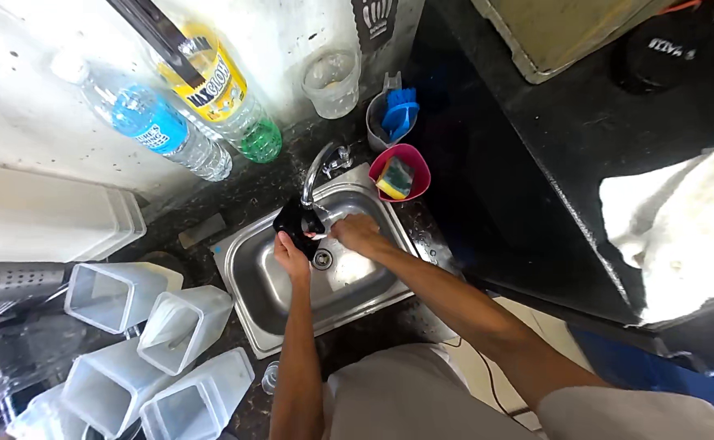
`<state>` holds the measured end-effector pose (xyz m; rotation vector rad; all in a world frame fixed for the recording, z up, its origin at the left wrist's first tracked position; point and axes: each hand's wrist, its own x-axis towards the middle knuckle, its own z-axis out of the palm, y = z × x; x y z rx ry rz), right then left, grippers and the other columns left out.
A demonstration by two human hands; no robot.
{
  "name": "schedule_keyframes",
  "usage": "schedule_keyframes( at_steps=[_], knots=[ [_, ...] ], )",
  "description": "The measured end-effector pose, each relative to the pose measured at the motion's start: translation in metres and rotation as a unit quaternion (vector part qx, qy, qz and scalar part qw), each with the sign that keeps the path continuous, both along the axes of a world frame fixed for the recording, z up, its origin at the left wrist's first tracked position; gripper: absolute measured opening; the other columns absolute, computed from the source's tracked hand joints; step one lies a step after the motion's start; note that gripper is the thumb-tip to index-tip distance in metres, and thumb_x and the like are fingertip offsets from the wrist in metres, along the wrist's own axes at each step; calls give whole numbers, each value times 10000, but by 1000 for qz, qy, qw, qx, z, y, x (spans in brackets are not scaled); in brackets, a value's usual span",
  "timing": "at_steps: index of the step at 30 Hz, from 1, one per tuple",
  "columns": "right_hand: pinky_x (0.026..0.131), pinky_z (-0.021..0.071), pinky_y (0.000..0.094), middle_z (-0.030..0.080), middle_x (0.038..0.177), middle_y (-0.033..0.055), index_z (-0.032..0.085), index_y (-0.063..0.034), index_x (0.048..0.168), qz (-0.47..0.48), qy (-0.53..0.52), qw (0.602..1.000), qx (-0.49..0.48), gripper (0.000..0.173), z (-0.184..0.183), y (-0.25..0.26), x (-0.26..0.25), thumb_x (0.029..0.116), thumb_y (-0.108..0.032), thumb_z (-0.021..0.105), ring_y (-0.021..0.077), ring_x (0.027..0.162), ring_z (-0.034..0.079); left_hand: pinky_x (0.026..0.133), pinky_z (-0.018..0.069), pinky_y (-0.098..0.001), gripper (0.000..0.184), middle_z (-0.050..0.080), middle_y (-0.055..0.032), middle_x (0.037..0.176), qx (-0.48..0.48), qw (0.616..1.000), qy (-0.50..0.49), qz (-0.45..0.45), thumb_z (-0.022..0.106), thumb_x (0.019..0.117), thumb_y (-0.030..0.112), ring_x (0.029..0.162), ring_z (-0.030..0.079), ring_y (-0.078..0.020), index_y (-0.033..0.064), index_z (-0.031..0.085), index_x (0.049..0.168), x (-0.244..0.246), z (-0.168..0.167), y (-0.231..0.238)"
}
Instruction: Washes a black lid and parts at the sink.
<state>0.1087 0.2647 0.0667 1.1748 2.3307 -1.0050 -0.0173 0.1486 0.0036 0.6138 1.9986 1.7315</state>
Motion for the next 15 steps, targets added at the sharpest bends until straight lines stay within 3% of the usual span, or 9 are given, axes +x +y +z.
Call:
schedule_keyframes(
  at_steps=[4, 6, 9, 11, 13, 15],
  knots=[
    [766, 542, 645, 712, 988, 213, 741, -58, 1001, 9, 27, 1000, 12, 293, 1, -5, -4, 1015, -322, 615, 436, 963, 684, 704, 642, -395, 511, 737, -47, 821, 13, 1000, -5, 11, 276, 1123, 406, 732, 738, -177, 49, 641, 1095, -4, -1, 1],
    [797, 534, 665, 715, 1041, 234, 734, -50, 1051, 13, 4, 1000, -3, 368, -9, 9, -2, 1055, -361, 538, 453, 1016, 683, 695, 645, -396, 499, 741, -45, 818, 25, 999, -10, 19, 270, 1124, 396, 725, 742, -182, 49, 628, 1096, -6, 0, 3],
    [804, 511, 694, 685, 1092, 295, 716, 27, 1034, -71, -39, 996, 21, 355, -13, 16, 7, 1037, -299, 576, 509, 1046, 653, 688, 642, -394, 517, 745, -48, 822, 21, 999, -8, 39, 270, 1121, 421, 725, 743, -186, 58, 637, 1096, -15, 2, -2],
    [770, 518, 691, 693, 1037, 268, 714, -9, 1017, -94, -6, 996, 9, 341, -25, 7, 14, 1028, -323, 583, 488, 993, 665, 687, 642, -398, 530, 743, -57, 825, 16, 998, -26, 50, 247, 1123, 420, 727, 743, -196, 54, 629, 1114, -19, 3, 0],
    [802, 531, 648, 721, 1011, 208, 707, -42, 1078, -123, 42, 988, -85, 422, -43, -2, 12, 1085, -380, 454, 415, 971, 696, 679, 643, -401, 525, 741, -58, 808, 17, 998, -31, 51, 248, 1125, 411, 713, 743, -198, 55, 633, 1091, -17, 0, 1],
    [870, 544, 549, 737, 1051, 164, 643, -32, 1209, -206, 144, 941, -228, 527, -62, -15, 0, 1110, -461, 353, 323, 954, 709, 690, 640, -407, 515, 735, -53, 812, 24, 998, -26, 49, 249, 1127, 409, 721, 738, -193, 61, 628, 1092, -14, 1, 4]
  ],
)
